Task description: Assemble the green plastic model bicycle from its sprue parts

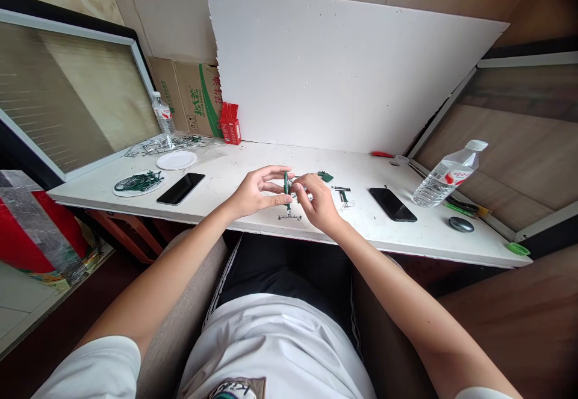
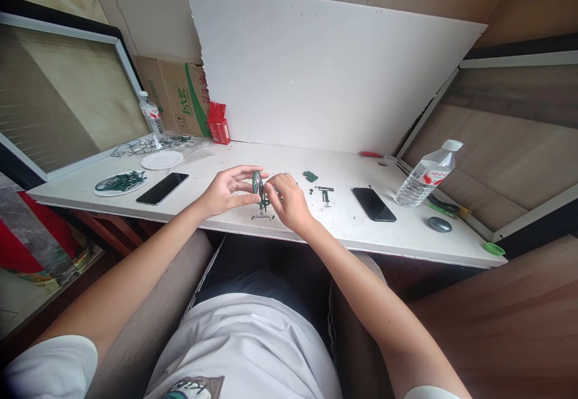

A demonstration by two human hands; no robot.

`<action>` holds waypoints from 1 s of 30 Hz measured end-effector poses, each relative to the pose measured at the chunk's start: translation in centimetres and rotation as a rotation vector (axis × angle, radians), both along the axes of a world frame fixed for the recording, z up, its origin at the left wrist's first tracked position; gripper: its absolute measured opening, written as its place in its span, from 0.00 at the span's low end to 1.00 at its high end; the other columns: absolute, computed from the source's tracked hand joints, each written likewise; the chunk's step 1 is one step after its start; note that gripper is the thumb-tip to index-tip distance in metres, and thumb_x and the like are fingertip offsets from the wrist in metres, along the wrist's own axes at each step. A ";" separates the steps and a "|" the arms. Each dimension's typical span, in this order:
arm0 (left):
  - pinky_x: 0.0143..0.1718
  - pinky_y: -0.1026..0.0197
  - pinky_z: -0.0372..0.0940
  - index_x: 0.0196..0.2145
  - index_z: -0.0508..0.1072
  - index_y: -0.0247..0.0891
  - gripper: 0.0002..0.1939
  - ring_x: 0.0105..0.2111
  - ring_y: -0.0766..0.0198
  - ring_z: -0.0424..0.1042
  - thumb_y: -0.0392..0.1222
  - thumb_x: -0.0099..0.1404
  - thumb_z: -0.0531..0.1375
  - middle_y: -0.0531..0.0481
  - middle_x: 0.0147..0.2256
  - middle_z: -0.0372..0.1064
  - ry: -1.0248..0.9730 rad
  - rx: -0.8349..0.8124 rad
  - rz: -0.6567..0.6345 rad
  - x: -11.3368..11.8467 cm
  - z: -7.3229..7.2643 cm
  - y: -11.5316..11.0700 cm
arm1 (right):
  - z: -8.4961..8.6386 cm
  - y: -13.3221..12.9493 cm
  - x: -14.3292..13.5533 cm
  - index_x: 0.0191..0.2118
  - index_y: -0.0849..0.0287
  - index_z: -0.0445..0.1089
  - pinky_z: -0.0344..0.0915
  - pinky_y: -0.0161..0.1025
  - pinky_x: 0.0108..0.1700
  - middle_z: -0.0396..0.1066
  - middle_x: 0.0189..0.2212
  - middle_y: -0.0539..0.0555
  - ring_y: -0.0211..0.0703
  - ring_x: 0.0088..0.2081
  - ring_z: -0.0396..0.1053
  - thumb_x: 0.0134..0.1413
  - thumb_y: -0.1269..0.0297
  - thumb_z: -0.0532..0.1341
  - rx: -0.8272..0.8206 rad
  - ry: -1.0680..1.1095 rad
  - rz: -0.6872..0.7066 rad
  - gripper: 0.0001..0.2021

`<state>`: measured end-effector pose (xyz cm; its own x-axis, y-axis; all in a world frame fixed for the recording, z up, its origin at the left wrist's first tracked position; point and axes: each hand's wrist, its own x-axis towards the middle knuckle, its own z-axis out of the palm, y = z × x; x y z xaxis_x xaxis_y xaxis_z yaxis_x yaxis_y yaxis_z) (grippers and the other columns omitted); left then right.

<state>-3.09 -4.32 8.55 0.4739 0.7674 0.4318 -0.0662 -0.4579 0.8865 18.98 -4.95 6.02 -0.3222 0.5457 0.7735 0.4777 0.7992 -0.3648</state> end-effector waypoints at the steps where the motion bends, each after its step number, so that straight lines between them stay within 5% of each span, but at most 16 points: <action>1: 0.54 0.46 0.76 0.63 0.73 0.40 0.39 0.49 0.50 0.81 0.45 0.56 0.78 0.33 0.63 0.70 -0.001 0.009 0.002 0.0 0.0 0.0 | 0.0 0.0 0.0 0.39 0.52 0.69 0.66 0.49 0.45 0.73 0.35 0.54 0.49 0.37 0.68 0.78 0.52 0.51 -0.002 0.002 0.003 0.16; 11: 0.53 0.45 0.76 0.63 0.73 0.38 0.39 0.51 0.45 0.81 0.47 0.57 0.78 0.31 0.62 0.71 -0.021 -0.044 -0.064 -0.1 -0.2 0.3 | 0.0 -0.1 0.0 0.40 0.52 0.69 0.68 0.51 0.48 0.75 0.39 0.56 0.51 0.45 0.72 0.79 0.52 0.50 -0.010 0.007 0.038 0.17; 30: 0.51 0.48 0.77 0.63 0.73 0.40 0.40 0.48 0.50 0.82 0.45 0.56 0.78 0.33 0.63 0.71 0.038 -0.016 -0.030 -0.1 -0.4 0.4 | -0.2 0.4 0.1 0.36 0.53 0.70 0.66 0.49 0.47 0.72 0.33 0.54 0.48 0.40 0.68 0.79 0.54 0.50 -0.028 -0.030 0.071 0.19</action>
